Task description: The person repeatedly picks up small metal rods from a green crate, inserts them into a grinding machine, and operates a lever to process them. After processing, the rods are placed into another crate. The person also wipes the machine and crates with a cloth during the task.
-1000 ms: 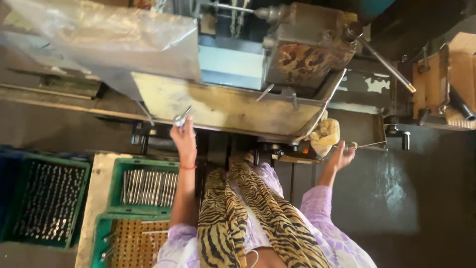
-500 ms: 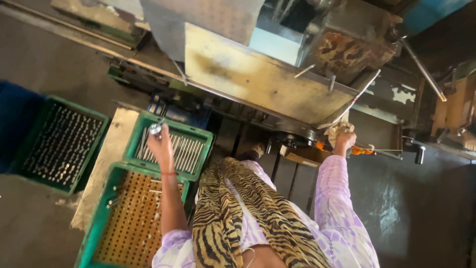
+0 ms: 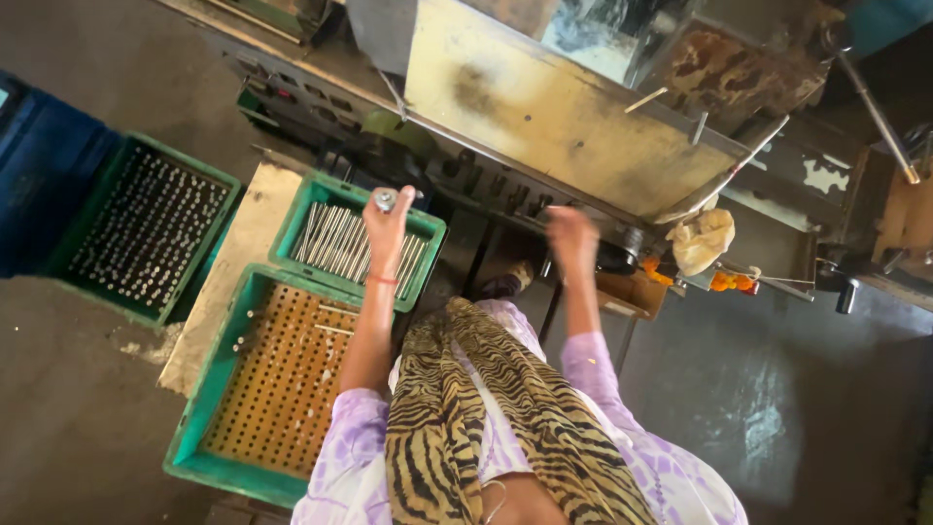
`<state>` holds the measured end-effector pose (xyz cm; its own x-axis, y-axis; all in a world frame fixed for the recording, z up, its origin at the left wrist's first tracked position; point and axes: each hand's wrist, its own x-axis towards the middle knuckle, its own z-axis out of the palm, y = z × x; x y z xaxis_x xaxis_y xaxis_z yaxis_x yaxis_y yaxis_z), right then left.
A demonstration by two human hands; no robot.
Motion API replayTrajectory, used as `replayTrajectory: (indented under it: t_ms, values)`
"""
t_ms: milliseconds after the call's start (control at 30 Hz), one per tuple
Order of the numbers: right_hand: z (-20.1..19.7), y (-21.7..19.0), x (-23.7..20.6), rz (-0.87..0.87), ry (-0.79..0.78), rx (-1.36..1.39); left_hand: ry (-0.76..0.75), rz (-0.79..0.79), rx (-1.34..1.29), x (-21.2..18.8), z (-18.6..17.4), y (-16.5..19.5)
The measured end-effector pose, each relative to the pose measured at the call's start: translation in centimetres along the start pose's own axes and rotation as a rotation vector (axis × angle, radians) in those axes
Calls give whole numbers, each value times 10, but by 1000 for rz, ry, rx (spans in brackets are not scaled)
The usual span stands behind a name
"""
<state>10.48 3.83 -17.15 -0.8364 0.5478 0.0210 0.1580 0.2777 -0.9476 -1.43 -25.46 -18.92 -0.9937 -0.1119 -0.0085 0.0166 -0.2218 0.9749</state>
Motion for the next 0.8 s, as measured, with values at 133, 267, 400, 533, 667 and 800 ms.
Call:
replayTrajectory:
  t_ms: [133, 267, 400, 533, 667, 800]
  values:
    - [108, -32, -27, 111, -621, 652, 60, 10, -22, -7, 14, -12]
    - [151, -52, -36, 49, -630, 500, 118, -37, -158, -22, 15, -14]
    - [158, -55, -39, -15, -550, 438, 157, 12, -218, -35, 13, -5]
    - [153, -56, -37, -9, -555, 393, 155, 229, 62, -43, 3, 4]
    - [150, -60, -35, 308, -635, 347, 188, 751, 548, -46, -6, 6]
    - [161, -65, -44, 276, -590, 486, 254, 131, -83, -48, -2, 1]
